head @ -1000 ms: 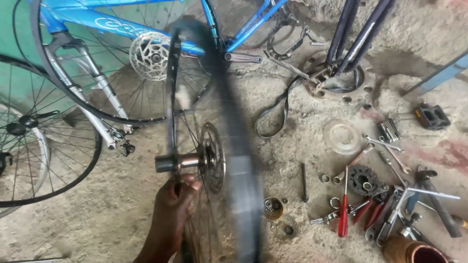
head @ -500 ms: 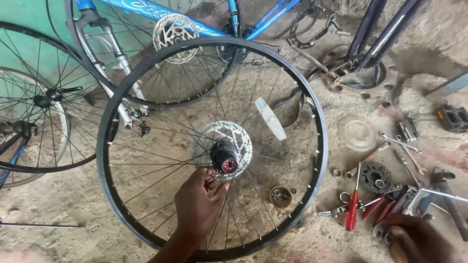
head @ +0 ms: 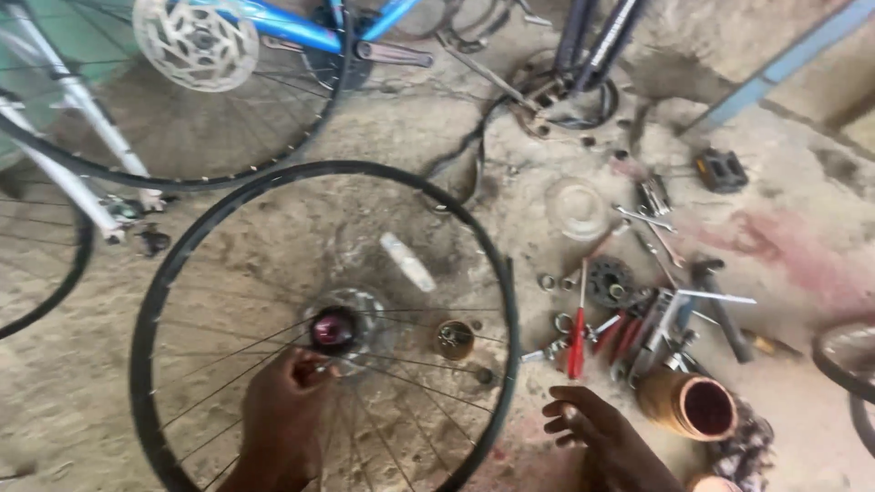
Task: The person places small metal balls into a bicycle wheel hub and spins the wheel to test it. They then handle a bicycle tire and a wheel rim, moving them around the workspace.
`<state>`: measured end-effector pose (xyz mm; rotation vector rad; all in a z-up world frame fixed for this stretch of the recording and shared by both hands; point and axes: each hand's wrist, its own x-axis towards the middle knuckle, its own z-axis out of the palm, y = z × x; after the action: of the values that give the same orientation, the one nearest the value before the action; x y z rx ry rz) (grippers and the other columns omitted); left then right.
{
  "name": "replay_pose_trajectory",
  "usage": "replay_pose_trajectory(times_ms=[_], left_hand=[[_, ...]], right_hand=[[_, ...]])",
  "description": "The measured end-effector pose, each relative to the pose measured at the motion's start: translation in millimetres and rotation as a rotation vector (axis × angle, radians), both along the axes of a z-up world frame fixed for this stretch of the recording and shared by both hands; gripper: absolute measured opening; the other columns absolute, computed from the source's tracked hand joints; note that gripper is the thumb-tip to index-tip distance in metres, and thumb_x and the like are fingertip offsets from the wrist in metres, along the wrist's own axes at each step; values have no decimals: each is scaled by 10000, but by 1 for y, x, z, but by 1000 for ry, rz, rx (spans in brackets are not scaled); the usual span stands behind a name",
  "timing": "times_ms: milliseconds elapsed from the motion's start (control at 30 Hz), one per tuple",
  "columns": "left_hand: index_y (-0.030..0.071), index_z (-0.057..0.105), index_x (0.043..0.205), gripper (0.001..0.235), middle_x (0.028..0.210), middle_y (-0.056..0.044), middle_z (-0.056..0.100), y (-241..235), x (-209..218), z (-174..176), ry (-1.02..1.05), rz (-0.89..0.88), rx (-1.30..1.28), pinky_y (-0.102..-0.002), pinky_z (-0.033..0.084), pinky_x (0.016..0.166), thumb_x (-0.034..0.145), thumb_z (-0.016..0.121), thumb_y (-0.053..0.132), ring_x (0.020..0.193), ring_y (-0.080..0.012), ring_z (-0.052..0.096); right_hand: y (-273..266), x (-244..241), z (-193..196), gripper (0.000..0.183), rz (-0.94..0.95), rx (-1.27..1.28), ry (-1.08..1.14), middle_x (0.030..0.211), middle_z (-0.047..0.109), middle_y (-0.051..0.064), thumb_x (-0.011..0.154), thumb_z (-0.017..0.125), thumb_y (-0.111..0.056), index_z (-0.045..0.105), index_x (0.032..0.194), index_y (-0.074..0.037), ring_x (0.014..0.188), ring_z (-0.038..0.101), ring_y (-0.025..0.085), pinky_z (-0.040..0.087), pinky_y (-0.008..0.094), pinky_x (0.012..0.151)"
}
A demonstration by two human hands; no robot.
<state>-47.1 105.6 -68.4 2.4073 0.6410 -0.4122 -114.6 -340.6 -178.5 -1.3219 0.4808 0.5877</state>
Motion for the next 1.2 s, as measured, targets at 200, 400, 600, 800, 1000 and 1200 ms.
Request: replay_pose_trajectory(times_ms=[200, 400, 600, 800, 1000, 1200], left_hand=[[63, 768, 925, 187, 678, -52, 683, 30, -14, -36, -132, 94, -18, -329, 447, 544, 816, 772, 215, 562, -182, 551], [59, 779, 910, 197, 681, -48, 674, 34, -20, -46, -23, 193, 12, -338, 445, 576, 827, 755, 236, 578, -198, 567], [77, 755, 941, 194, 767, -46, 745, 14, -14, -30, -6, 98, -6, -315, 493, 588, 852, 755, 249, 610, -180, 627], [72, 765, 831, 170, 581, -26, 571, -13, -8, -69, -239, -117, -258, -319, 421, 523, 763, 808, 222, 518, -166, 480], [116, 792, 881, 290, 578, 15, 744, -43, -6, -116, -356, -126, -272, -240, 520, 525, 656, 893, 269, 495, -111, 657], [37, 788, 1134, 471, 625, -43, 728, -71, 22, -71, -589, -93, -527, -219, 446, 480, 666, 843, 32, 478, -113, 577]], right_hand=[[7, -3, 21, 385, 121, -236, 60, 1096, 801, 210, 968, 586, -167, 690, 1302, -8, 932, 761, 297, 637, 416, 819], [22, 2, 25, 364, 229, -347, 183, 1151, 825, 178, 983, 575, -128, 692, 1314, -34, 958, 797, 267, 673, 372, 828], [50, 22, 44, 610, 367, -227, 28, 1318, 735, 183, 908, 639, -303, 502, 1448, -53, 1115, 784, 290, 677, 392, 917], [76, 47, 74, 522, -256, 234, 154, 1207, 680, 333, 990, 487, -215, 512, 1441, 49, 1110, 673, 462, 542, 590, 960], [58, 64, 112, 372, -521, 7, 193, 823, 691, 249, 1071, 550, -293, 628, 976, 58, 498, 467, 243, 456, 408, 475], [32, 54, 129, 477, -640, -119, -121, 634, 732, 316, 1039, 598, -242, 657, 734, 120, 331, 375, 182, 315, 341, 313]])
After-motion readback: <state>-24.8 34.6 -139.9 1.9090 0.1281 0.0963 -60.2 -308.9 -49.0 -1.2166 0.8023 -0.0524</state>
